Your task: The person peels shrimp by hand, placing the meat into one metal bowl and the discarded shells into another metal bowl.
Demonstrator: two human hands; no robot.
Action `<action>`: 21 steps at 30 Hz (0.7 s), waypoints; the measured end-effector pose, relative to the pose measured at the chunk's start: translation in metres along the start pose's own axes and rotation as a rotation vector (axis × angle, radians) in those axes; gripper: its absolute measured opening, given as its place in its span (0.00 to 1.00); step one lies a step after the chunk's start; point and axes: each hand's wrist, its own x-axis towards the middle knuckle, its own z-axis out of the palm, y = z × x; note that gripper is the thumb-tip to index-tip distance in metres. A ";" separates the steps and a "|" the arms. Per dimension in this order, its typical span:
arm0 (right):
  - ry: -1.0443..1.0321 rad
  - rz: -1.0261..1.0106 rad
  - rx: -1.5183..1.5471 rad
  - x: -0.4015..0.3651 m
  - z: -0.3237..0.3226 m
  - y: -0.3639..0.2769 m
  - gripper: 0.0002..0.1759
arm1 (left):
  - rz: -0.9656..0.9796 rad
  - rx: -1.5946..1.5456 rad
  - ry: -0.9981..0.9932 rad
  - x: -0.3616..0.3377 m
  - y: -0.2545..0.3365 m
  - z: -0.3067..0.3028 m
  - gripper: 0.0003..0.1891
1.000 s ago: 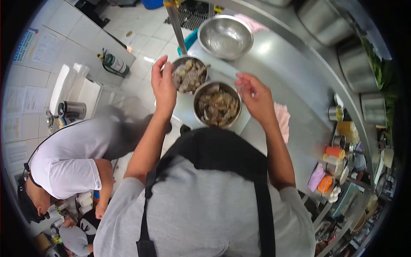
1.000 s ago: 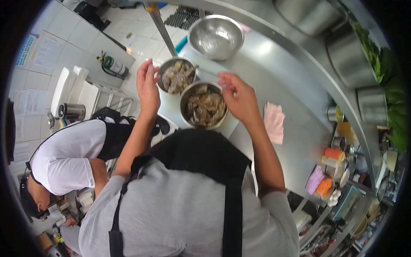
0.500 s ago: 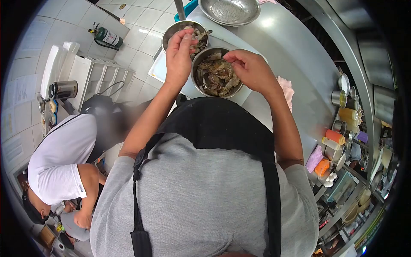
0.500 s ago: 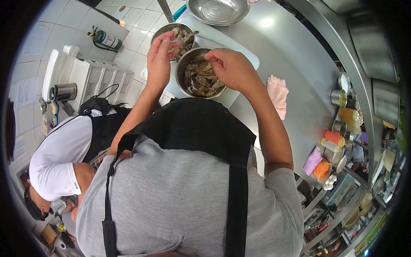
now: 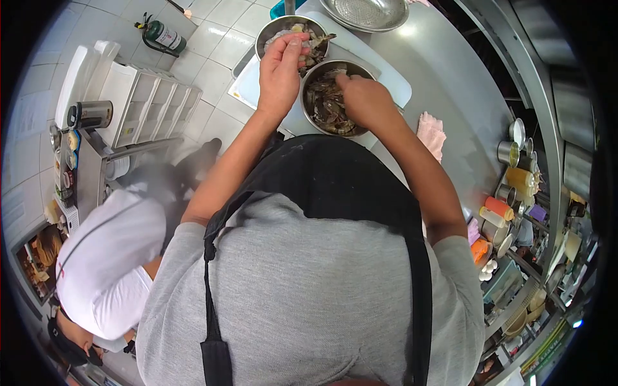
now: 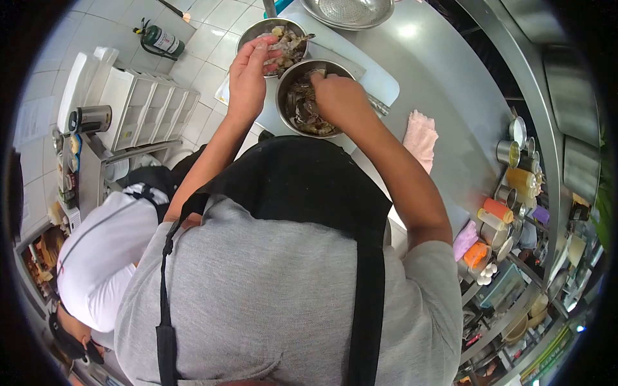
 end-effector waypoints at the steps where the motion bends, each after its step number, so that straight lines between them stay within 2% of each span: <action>1: 0.001 0.007 0.001 0.004 0.010 -0.001 0.17 | -0.001 0.000 -0.007 -0.001 0.000 0.001 0.18; 4: 0.063 0.061 -0.108 0.013 0.031 0.001 0.16 | 0.005 -0.015 -0.013 -0.002 0.004 0.002 0.18; 8: 0.191 0.011 0.025 0.000 0.018 0.001 0.15 | 0.036 0.014 -0.014 -0.006 0.007 -0.006 0.17; 10: 0.250 0.021 0.082 -0.012 -0.003 0.000 0.13 | -0.119 0.176 -0.210 -0.006 0.011 -0.010 0.18; 12: 0.366 0.152 0.322 -0.024 -0.021 -0.001 0.16 | -0.138 0.239 -0.270 -0.015 0.020 0.001 0.20; 14: 0.384 0.184 0.429 -0.032 -0.030 -0.006 0.17 | -0.311 0.487 -0.533 -0.018 0.033 0.015 0.21; 15: 0.394 0.214 0.541 -0.034 -0.033 -0.010 0.18 | -0.222 0.465 -0.519 -0.022 0.015 0.021 0.22; 16: 0.405 0.220 0.542 -0.037 -0.035 -0.012 0.18 | -0.215 0.470 -0.528 -0.022 0.011 0.024 0.22; 18: 0.322 0.199 0.848 -0.042 -0.035 -0.016 0.19 | -0.276 0.393 -0.546 -0.023 0.005 0.028 0.21; 19: 0.329 0.202 0.853 -0.044 -0.036 -0.013 0.19 | -0.369 0.331 -0.553 -0.019 -0.005 0.026 0.20; 21: 0.393 0.155 0.824 -0.048 -0.036 -0.005 0.19 | -0.427 0.287 -0.549 -0.021 -0.001 0.023 0.20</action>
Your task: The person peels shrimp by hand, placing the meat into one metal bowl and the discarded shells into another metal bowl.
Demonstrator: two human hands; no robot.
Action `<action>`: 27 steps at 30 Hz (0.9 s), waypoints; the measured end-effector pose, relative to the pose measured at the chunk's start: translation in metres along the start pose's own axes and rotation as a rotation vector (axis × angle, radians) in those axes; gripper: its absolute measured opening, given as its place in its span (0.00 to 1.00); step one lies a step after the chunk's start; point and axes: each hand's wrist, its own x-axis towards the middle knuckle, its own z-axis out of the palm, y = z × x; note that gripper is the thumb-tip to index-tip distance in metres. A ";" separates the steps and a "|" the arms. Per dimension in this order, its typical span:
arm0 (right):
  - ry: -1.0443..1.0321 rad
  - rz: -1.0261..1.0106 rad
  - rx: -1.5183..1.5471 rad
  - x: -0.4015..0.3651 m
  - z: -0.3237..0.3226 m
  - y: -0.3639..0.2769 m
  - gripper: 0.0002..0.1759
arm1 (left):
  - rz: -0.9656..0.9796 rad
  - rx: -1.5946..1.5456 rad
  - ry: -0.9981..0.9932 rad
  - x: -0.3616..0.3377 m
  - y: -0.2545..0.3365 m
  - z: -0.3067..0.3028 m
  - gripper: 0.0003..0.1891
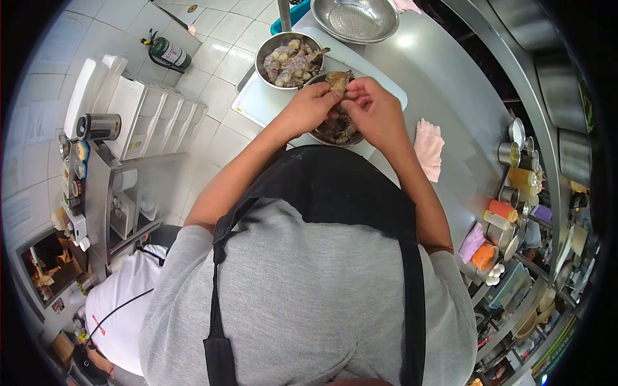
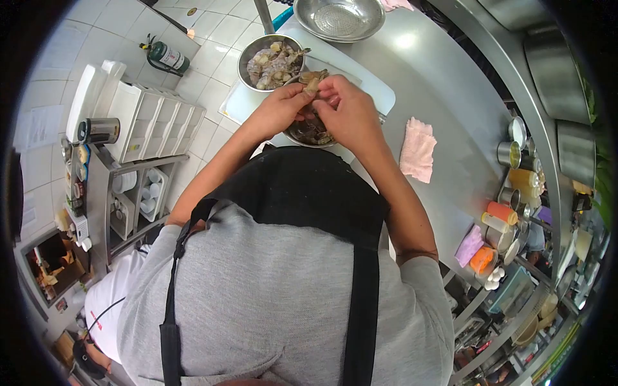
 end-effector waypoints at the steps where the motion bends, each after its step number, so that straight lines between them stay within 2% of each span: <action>1: 0.019 -0.033 -0.006 -0.001 -0.003 0.002 0.19 | -0.042 -0.065 -0.012 -0.005 0.007 -0.002 0.19; 2: 0.024 -0.028 0.002 0.000 -0.007 0.002 0.19 | -0.048 -0.057 -0.016 -0.006 0.010 -0.005 0.19; 4: 0.105 -0.450 -0.305 0.002 -0.016 0.003 0.20 | 0.040 -0.073 -0.109 -0.008 0.014 -0.011 0.20; 5: 0.110 -0.439 -0.302 0.003 -0.016 0.008 0.20 | 0.033 -0.069 -0.118 -0.008 0.016 -0.014 0.20; 7: -0.111 -0.409 -0.289 0.007 -0.017 0.015 0.21 | 0.140 0.182 -0.163 -0.006 0.021 -0.019 0.20; 8: -0.107 -0.412 -0.289 0.008 -0.017 0.015 0.21 | 0.169 0.162 -0.166 -0.007 0.021 -0.018 0.21; 11: -0.155 -0.381 -0.352 0.012 -0.013 0.016 0.21 | 0.064 0.239 -0.084 -0.015 0.031 -0.018 0.20; 14: -0.046 -0.497 -0.231 0.018 -0.005 0.024 0.20 | 0.109 0.228 -0.085 -0.017 0.028 -0.018 0.20; 16: -0.178 -0.232 -0.061 0.016 -0.004 0.022 0.19 | 0.149 0.117 -0.099 -0.016 0.021 -0.016 0.20; 17: -0.177 -0.233 -0.066 0.014 -0.003 0.020 0.19 | 0.180 0.001 -0.120 -0.016 0.018 -0.015 0.19; 19: -0.102 -0.254 0.180 0.012 0.001 0.014 0.18 | 0.169 0.027 -0.113 -0.017 0.019 -0.015 0.18; 22: -0.113 -0.345 0.000 0.013 -0.002 0.012 0.16 | 0.204 0.192 -0.078 -0.021 0.023 -0.014 0.18; 24: -0.101 -0.314 -0.065 0.015 0.002 0.016 0.14 | 0.133 0.336 0.035 -0.019 0.025 -0.012 0.17; 27: -0.081 -0.278 -0.176 0.015 0.001 0.017 0.11 | 0.221 0.197 0.078 -0.016 0.022 -0.010 0.17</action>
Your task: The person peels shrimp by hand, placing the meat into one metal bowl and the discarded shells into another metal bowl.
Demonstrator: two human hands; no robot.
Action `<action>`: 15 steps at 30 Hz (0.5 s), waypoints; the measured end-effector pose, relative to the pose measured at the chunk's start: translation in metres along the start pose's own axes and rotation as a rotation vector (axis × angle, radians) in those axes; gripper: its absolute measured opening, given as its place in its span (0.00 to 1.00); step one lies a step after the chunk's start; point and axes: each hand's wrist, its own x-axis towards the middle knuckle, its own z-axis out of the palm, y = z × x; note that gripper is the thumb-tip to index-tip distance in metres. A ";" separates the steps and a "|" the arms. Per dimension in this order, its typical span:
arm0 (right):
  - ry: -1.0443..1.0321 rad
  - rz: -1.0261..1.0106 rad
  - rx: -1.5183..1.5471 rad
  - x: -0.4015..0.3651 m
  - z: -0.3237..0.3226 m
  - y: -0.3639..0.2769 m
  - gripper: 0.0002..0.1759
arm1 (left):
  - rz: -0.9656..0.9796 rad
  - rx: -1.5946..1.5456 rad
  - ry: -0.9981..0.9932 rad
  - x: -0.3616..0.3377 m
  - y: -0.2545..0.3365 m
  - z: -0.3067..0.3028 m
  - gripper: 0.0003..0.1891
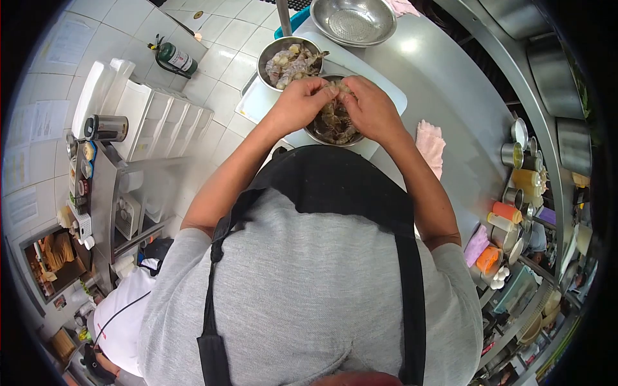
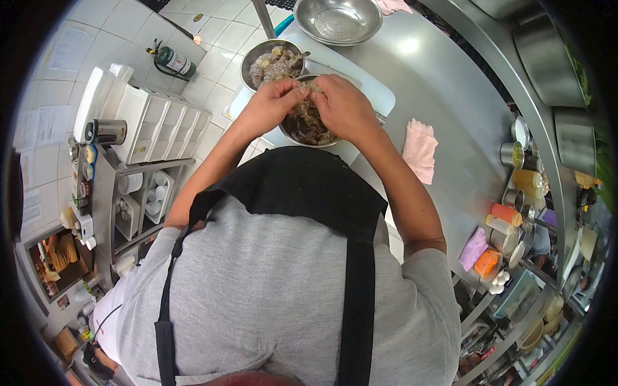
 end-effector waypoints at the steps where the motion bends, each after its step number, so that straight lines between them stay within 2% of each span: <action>1: 0.000 0.005 -0.043 -0.001 0.000 -0.001 0.11 | -0.002 0.000 -0.002 -0.001 0.002 0.001 0.17; 4: -0.030 0.048 -0.095 0.000 -0.001 -0.001 0.11 | 0.027 0.116 0.042 -0.003 0.008 0.004 0.16; 6: -0.004 0.055 -0.079 0.002 0.004 -0.001 0.12 | 0.264 0.354 0.233 -0.001 0.006 0.010 0.15; 8: 0.021 0.057 -0.069 0.005 0.012 0.001 0.13 | 0.342 0.454 0.312 0.004 -0.002 0.012 0.14; 11: -0.002 0.166 0.212 0.017 0.025 0.002 0.14 | 0.394 0.552 0.476 0.004 -0.005 0.005 0.13; 12: -0.010 0.144 0.201 0.020 0.025 0.000 0.14 | 0.400 0.549 0.502 0.006 -0.005 -0.002 0.13; 14: -0.111 0.217 0.322 0.032 0.030 -0.009 0.14 | 0.168 0.396 0.580 0.006 -0.010 -0.025 0.13; 15: -0.154 0.217 0.339 0.041 0.032 -0.010 0.14 | 0.104 0.217 0.646 0.011 -0.027 -0.040 0.14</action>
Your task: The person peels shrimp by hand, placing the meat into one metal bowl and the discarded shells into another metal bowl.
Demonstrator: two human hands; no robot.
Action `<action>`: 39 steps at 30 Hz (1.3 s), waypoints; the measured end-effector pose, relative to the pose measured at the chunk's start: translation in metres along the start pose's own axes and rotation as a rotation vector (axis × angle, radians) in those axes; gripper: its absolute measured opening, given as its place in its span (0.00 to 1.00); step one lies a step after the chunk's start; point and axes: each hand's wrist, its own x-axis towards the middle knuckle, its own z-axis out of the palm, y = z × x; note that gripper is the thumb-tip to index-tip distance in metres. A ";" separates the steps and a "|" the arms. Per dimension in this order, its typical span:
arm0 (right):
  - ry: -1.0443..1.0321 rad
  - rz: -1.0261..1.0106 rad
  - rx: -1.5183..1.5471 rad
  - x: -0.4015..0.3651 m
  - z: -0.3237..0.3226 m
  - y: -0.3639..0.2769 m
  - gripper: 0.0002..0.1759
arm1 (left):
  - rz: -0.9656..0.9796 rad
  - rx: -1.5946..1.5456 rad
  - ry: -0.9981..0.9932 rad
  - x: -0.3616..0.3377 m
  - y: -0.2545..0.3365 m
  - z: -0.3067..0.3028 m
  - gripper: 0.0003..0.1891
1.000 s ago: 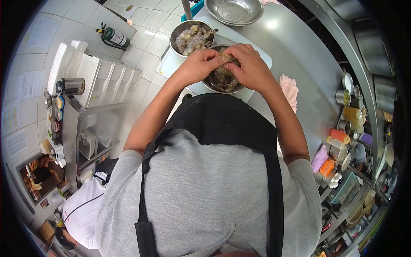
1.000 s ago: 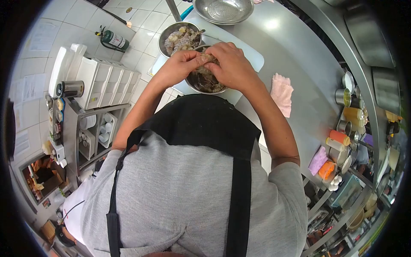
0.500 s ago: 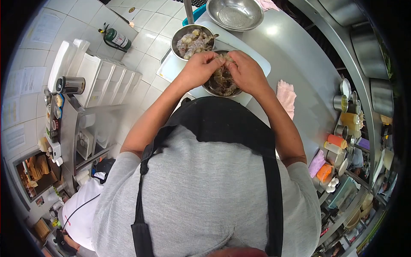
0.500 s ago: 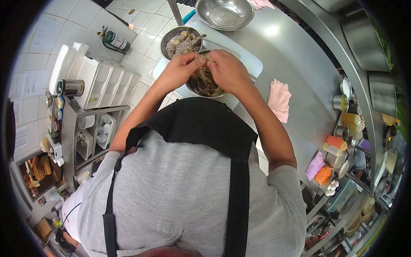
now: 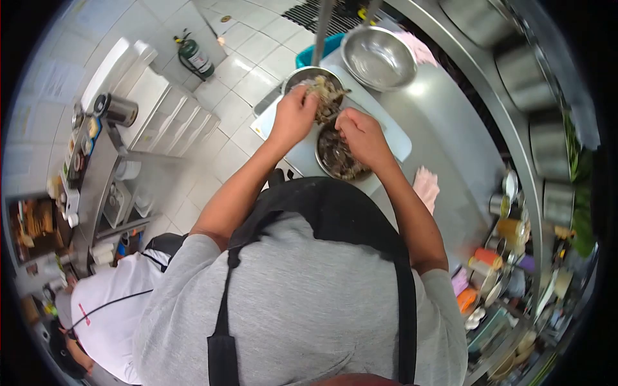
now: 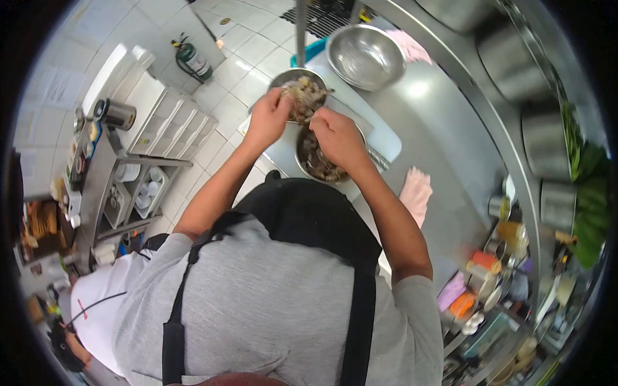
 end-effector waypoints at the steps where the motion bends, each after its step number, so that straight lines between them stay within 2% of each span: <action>1: -0.025 -0.026 -0.012 0.008 0.003 -0.011 0.14 | -0.137 -0.219 0.009 0.012 -0.024 -0.008 0.16; 3: 0.061 -0.132 0.049 0.022 0.006 -0.043 0.13 | -0.301 -0.529 0.099 0.025 -0.040 -0.037 0.17; 4: 0.041 -0.162 -0.056 0.029 -0.001 -0.071 0.14 | -0.296 -0.533 0.123 0.028 -0.044 -0.053 0.17; 6: 0.067 -0.219 -0.144 0.056 0.000 -0.110 0.15 | -0.405 -0.607 0.150 0.030 -0.053 -0.084 0.16; 8: 0.101 -0.265 -0.231 0.092 0.010 -0.128 0.16 | -0.410 -0.641 0.205 0.030 -0.060 -0.103 0.16; 9: 0.128 -0.357 -0.319 0.114 0.016 -0.134 0.17 | -0.417 -0.670 0.244 0.029 -0.062 -0.109 0.16; 10: 0.156 -0.450 -0.407 0.136 0.020 -0.139 0.19 | -0.434 -0.702 0.268 0.029 -0.062 -0.114 0.15; 11: 0.148 -0.457 -0.413 0.159 0.025 -0.136 0.19 | -0.434 -0.710 0.277 0.029 -0.063 -0.118 0.15; 13: -0.013 -0.429 -0.664 0.190 0.038 -0.127 0.21 | -0.441 -0.795 0.280 0.026 -0.066 -0.125 0.13; 14: -0.070 -0.317 -0.881 0.194 0.042 -0.126 0.24 | -0.445 -0.799 0.289 0.024 -0.067 -0.126 0.13; 17: -0.083 -0.360 -0.843 0.175 0.047 -0.105 0.27 | -0.417 -0.731 0.245 0.018 -0.065 -0.129 0.12; 19: -0.075 -0.425 -0.732 0.142 0.050 -0.101 0.27 | -0.396 -0.701 0.149 0.014 -0.058 -0.123 0.12; 21: -0.183 -0.391 -0.366 0.102 0.043 -0.114 0.24 | -0.389 -0.706 0.051 0.015 -0.054 -0.108 0.13; 22: -0.166 -0.376 -0.363 0.090 0.040 -0.109 0.24 | -0.355 -0.678 -0.079 0.016 -0.045 -0.100 0.14; 23: -0.124 -0.446 -0.386 0.080 0.036 -0.101 0.24 | -0.317 -0.649 -0.214 0.018 -0.034 -0.090 0.14; 24: -0.078 -0.512 -0.411 0.070 0.029 -0.093 0.24 | -0.274 -0.651 -0.291 0.017 -0.018 -0.079 0.15; 27: 0.018 -0.457 -0.431 0.045 0.001 -0.072 0.22 | -0.259 -0.630 -0.466 0.013 0.010 -0.049 0.16; 29: 0.091 -0.483 -0.463 0.029 -0.011 -0.058 0.19 | -0.256 -0.652 -0.521 0.006 0.028 -0.029 0.16; 32: 0.227 -0.566 -0.605 0.012 -0.018 -0.035 0.14 | -0.353 -0.598 -0.570 -0.001 0.051 -0.010 0.16; 39: 0.378 -0.534 -0.481 -0.005 -0.022 0.002 0.12 | -0.254 -0.347 -0.684 -0.001 0.054 0.013 0.16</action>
